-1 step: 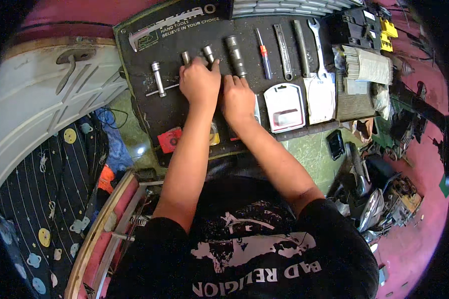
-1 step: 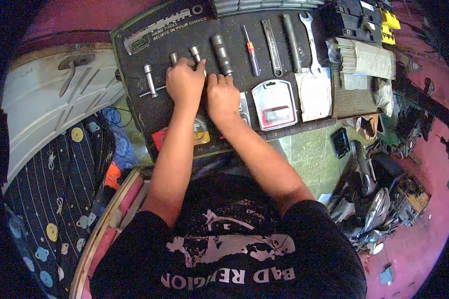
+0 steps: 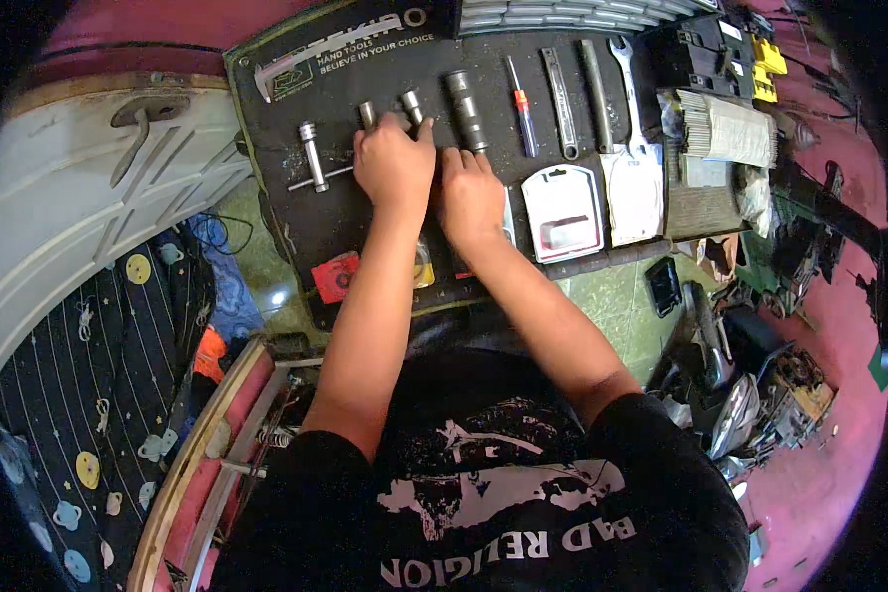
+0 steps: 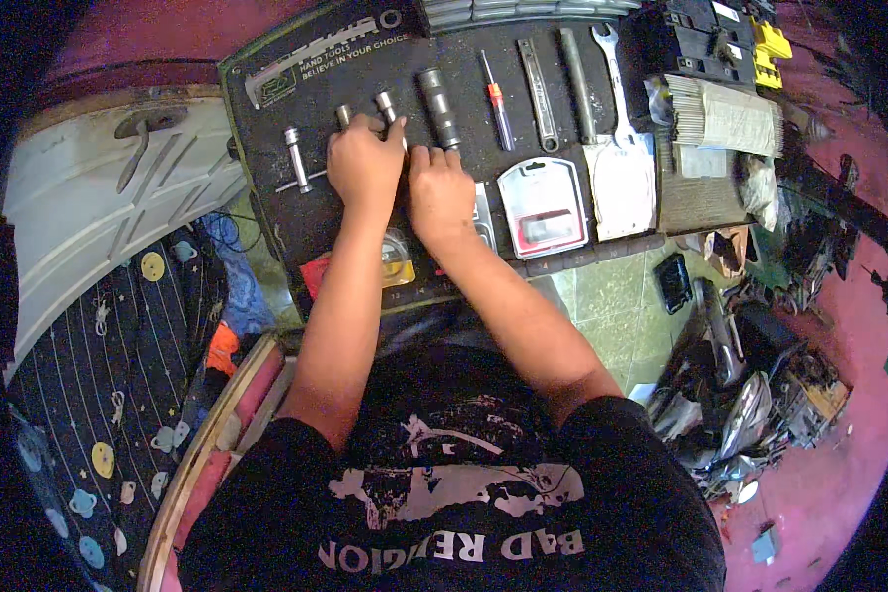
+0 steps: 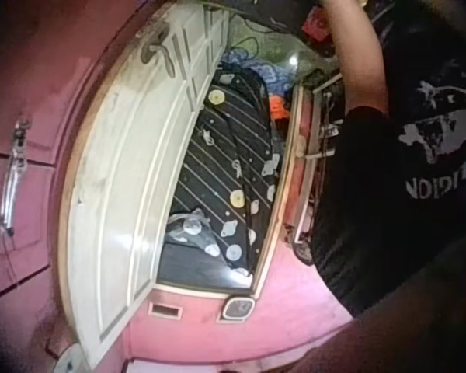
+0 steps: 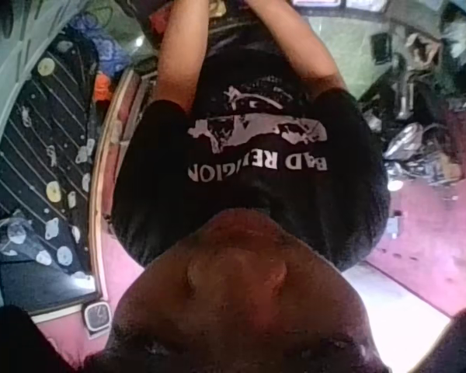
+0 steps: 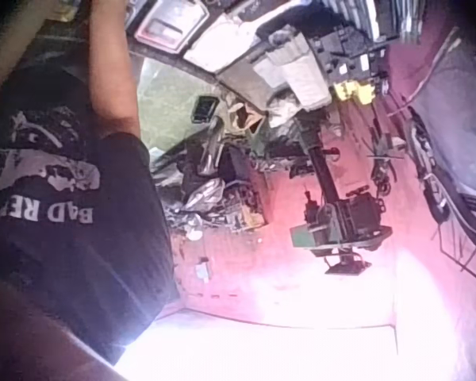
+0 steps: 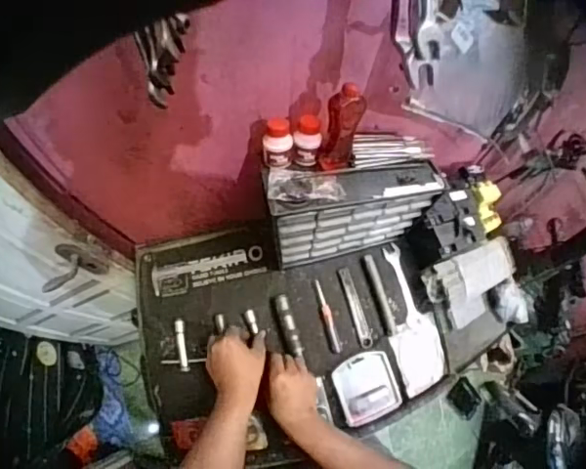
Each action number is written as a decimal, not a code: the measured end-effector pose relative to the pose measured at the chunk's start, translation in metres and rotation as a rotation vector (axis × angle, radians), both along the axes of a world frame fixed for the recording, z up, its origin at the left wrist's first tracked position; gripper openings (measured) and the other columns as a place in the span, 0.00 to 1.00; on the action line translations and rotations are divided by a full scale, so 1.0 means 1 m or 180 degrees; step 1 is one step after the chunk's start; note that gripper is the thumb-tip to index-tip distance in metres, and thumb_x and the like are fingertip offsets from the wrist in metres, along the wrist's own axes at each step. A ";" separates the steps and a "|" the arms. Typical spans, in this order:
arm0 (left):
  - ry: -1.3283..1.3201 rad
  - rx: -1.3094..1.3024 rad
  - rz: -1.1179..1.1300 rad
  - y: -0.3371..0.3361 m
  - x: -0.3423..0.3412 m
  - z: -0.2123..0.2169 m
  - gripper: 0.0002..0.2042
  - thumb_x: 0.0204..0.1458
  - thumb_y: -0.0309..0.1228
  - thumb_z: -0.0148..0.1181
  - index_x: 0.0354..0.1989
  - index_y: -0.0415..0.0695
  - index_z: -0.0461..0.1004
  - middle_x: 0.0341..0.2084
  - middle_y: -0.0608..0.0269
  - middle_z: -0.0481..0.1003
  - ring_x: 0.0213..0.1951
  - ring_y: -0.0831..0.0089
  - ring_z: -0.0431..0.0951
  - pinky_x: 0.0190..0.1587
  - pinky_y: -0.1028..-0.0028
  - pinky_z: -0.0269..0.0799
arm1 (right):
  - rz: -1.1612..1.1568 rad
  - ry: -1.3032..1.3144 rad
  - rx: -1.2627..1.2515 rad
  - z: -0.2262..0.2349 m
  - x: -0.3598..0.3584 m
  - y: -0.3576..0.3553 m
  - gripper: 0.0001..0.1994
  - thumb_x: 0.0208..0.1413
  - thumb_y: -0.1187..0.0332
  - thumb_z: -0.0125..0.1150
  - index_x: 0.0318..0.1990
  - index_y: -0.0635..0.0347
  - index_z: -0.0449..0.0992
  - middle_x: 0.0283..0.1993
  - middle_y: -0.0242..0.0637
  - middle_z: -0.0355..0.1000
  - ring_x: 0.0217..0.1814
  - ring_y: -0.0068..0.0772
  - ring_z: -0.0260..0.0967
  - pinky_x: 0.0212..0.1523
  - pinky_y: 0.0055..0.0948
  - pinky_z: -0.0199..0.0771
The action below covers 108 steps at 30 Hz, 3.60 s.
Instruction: The person organizes various metal tools and parts on a workbench. They pick up cylindrical metal pieces, examine them, and place them into a black foam organizer. The person also handles a wrench and other small hardware items, arranging them neatly on the table.
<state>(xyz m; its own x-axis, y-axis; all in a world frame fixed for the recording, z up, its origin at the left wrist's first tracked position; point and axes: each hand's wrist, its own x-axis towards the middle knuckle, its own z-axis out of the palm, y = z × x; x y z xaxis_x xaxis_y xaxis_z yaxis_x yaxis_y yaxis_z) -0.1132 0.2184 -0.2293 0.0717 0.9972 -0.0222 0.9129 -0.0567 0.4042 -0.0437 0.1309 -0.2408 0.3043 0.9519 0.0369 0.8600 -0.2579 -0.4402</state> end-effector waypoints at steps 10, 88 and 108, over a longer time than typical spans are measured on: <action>-0.0084 0.0642 -0.0282 -0.008 -0.028 0.024 0.12 0.46 0.38 0.69 0.30 0.42 0.80 0.29 0.56 0.81 0.33 0.53 0.77 0.41 0.61 0.71 | 0.0017 0.0135 -0.0123 0.004 0.002 -0.007 0.14 0.51 0.68 0.65 0.43 0.63 0.74 0.37 0.46 0.76 0.41 0.49 0.75 0.39 0.42 0.78; -0.2618 -0.1646 -0.0110 -0.067 -0.059 0.084 0.10 0.53 0.30 0.67 0.35 0.33 0.79 0.27 0.59 0.81 0.29 0.79 0.76 0.33 0.75 0.70 | -0.0191 0.2661 -0.0333 0.087 0.020 -0.056 0.17 0.50 0.59 0.72 0.30 0.69 0.78 0.21 0.49 0.70 0.22 0.36 0.67 0.28 0.39 0.67; -0.3920 -0.2551 0.0107 -0.162 0.108 0.153 0.12 0.65 0.37 0.54 0.38 0.42 0.78 0.25 0.74 0.73 0.24 0.86 0.64 0.26 0.82 0.58 | -0.0412 -0.1297 0.0028 0.106 0.424 -0.026 0.28 0.54 0.67 0.59 0.64 0.34 0.69 0.65 0.32 0.68 0.69 0.52 0.60 0.62 0.56 0.60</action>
<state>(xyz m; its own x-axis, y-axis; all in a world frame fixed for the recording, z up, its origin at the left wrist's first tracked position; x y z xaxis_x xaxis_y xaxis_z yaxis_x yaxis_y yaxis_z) -0.0050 0.0559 -0.0759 0.4322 0.7496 -0.5013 -0.0274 0.5666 0.8235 0.3805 0.1045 -0.1350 0.3801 0.9059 0.1868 0.9249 -0.3729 -0.0738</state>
